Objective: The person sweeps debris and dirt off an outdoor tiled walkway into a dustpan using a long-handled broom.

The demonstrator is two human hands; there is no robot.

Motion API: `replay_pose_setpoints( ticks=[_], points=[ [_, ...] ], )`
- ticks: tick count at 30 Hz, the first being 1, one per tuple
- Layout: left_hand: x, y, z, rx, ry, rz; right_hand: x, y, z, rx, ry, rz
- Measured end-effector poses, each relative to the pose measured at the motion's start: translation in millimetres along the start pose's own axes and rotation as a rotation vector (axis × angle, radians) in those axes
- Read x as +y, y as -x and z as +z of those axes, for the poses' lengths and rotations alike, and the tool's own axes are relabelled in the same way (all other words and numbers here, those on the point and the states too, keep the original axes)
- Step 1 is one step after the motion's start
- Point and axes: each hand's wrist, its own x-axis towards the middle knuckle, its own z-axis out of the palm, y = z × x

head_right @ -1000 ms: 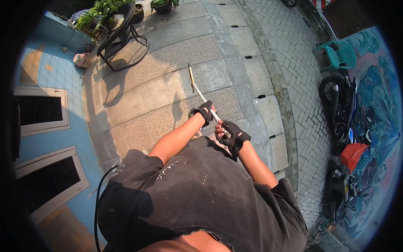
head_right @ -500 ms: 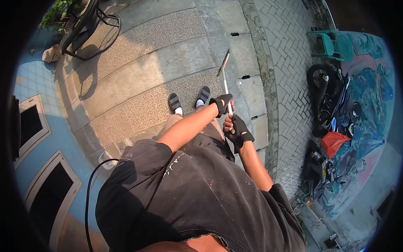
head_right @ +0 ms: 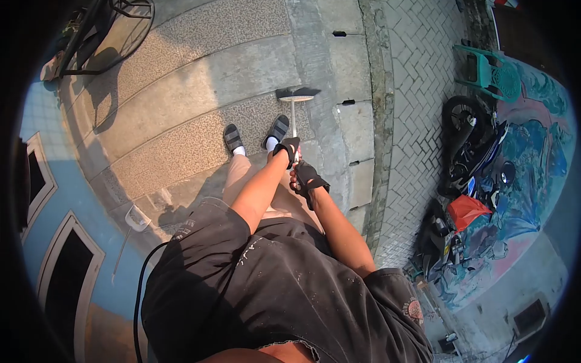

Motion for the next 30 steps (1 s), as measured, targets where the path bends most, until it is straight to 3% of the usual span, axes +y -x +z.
replay_pose_setpoints(
  ticks=[4, 6, 8, 10, 12, 13, 14, 15, 16, 20, 22, 25, 27, 28, 30],
  points=[
    [-25, 13, -80, 0.047, 0.290, 0.087, 39, -17, 39, -0.127, 0.299, 0.021],
    [-22, 45, -102, 0.189, 0.282, 0.037, 46, -25, 41, -0.163, 0.325, 0.086],
    [-12, 83, -107, 0.274, 0.415, 0.016, 54, -73, 14, -0.706, -0.045, 0.359],
    [-12, 86, -104, 0.434, 0.376, 0.093, 42, -58, 5, -0.951, -0.343, 0.614],
    [-18, 84, -85, 0.346, 0.366, 0.073, 34, -22, -9, -0.674, -0.072, 0.309],
    [-24, 80, -69, 0.346, 0.151, 0.146, 25, 23, 2, -0.513, -0.025, 0.239],
    [-16, 122, -44, 0.292, 0.136, 0.129, 17, 66, 12, -0.351, 0.023, 0.164],
    [-28, 99, -29, 0.232, 0.150, 0.182, 21, 80, 6, -0.295, 0.099, 0.054],
    [-16, 133, -7, 0.245, 0.138, 0.185, 23, 89, 1, -0.237, 0.174, -0.056],
    [-1, 94, 13, 0.007, 0.056, 0.145, 19, 51, 6, 0.060, 0.242, -0.156],
    [1, 60, -13, -0.054, 0.105, 0.119, 19, 16, 18, 0.019, 0.229, -0.117],
    [-14, 40, -83, 0.063, 0.074, 0.016, 46, -11, 51, -0.064, 0.459, -0.116],
    [-25, 45, -144, 0.097, 0.313, 0.062, 75, -17, 90, -0.041, 0.584, -0.093],
    [-34, 50, -173, 0.110, 0.431, 0.084, 91, -35, 100, -0.060, 0.519, 0.111],
    [-57, 63, -219, 0.126, 0.668, 0.121, 116, -25, 130, -0.189, 0.458, 0.077]
  ],
)
